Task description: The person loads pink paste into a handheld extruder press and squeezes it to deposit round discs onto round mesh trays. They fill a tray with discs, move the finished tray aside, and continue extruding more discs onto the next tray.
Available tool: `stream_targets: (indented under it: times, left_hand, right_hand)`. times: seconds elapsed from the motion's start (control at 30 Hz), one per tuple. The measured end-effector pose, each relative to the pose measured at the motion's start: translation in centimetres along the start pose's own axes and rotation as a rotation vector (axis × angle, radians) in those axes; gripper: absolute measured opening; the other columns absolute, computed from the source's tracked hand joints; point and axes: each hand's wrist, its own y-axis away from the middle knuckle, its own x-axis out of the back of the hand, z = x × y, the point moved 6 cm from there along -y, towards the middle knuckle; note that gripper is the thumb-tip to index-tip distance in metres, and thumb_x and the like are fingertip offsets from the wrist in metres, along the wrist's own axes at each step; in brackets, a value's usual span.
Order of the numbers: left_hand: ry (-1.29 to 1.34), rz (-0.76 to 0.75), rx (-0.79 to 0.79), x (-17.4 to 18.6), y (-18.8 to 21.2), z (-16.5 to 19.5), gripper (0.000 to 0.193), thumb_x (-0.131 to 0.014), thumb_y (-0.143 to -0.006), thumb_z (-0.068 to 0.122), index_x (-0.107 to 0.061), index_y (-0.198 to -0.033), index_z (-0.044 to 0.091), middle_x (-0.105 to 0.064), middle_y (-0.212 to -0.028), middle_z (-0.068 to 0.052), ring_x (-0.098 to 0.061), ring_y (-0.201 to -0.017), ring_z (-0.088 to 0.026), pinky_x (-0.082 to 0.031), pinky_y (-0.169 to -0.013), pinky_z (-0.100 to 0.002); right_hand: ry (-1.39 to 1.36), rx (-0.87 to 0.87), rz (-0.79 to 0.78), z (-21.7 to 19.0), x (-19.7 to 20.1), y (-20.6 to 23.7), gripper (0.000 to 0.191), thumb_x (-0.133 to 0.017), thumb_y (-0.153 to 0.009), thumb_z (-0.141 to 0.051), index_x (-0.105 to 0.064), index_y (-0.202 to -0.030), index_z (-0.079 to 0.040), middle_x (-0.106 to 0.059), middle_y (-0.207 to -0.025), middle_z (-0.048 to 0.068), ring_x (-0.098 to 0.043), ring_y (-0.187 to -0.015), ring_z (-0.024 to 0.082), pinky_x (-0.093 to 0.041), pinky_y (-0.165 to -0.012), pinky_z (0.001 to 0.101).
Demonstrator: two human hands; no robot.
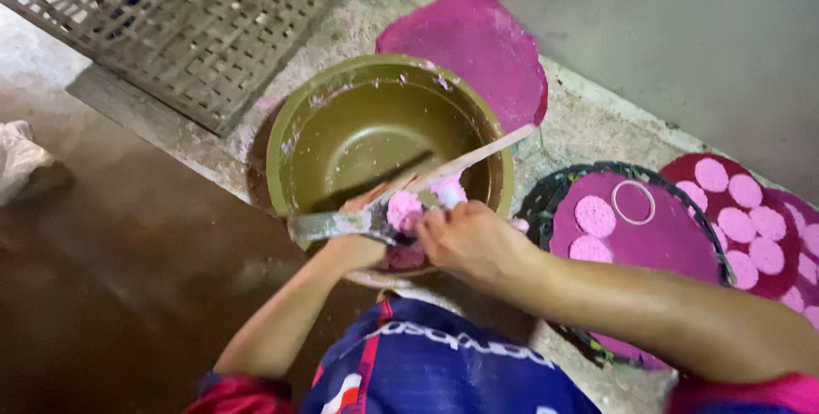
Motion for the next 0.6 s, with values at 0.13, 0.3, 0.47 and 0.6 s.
stream_targets:
  times: [0.13, 0.3, 0.47, 0.6]
  left_hand:
    - [-0.078, 0.014, 0.164, 3.4, 0.7, -0.8, 0.058, -0.075, -0.087, 0.036, -0.058, -0.140, 0.020, -0.071, -0.121, -0.007, -0.071, -0.108, -0.023, -0.056, -0.097, -0.035]
    - [-0.211, 0.006, 0.028, 5.7, 0.9, 1.1, 0.072, -0.075, -0.079, 0.032, -0.054, -0.147, 0.020, -0.068, -0.116, -0.010, -0.070, -0.099, -0.029, -0.056, -0.087, -0.038]
    - [0.154, 0.069, -0.045, 1.9, 0.4, -1.4, 0.031, -0.076, -0.089, 0.016, -0.060, -0.116, 0.013, -0.065, -0.104, -0.010, -0.067, -0.098, -0.027, -0.057, -0.090, -0.040]
    - [0.013, 0.010, 0.013, 1.1, 0.1, -4.5, 0.031, -0.066, -0.096, 0.011, -0.065, -0.127, 0.011, -0.068, -0.122, -0.013, -0.066, -0.114, -0.028, -0.053, -0.100, -0.040]
  right_hand:
    - [-0.199, -0.202, -0.068, 3.2, -0.3, 4.7, 0.040, -0.063, -0.076, -0.016, -0.063, -0.115, -0.004, -0.062, -0.086, 0.008, -0.070, -0.072, 0.027, -0.058, -0.055, 0.0378]
    - [-0.317, -0.274, -0.123, 5.5, 1.9, 5.0, 0.034, -0.062, -0.079, -0.015, -0.063, -0.112, -0.012, -0.064, -0.089, 0.006, -0.071, -0.074, 0.029, -0.057, -0.054, 0.0413]
    - [-0.181, -0.241, -0.079, 4.1, 5.4, -0.6, 0.033, -0.062, -0.083, -0.016, -0.061, -0.115, -0.010, -0.066, -0.090, 0.009, -0.072, -0.071, 0.028, -0.058, -0.055, 0.0404]
    - [-0.201, -0.201, -0.035, 3.9, 3.8, -0.8, 0.033, -0.064, -0.083, -0.015, -0.061, -0.114, -0.004, -0.067, -0.087, 0.010, -0.072, -0.070, 0.027, -0.057, -0.054, 0.0386]
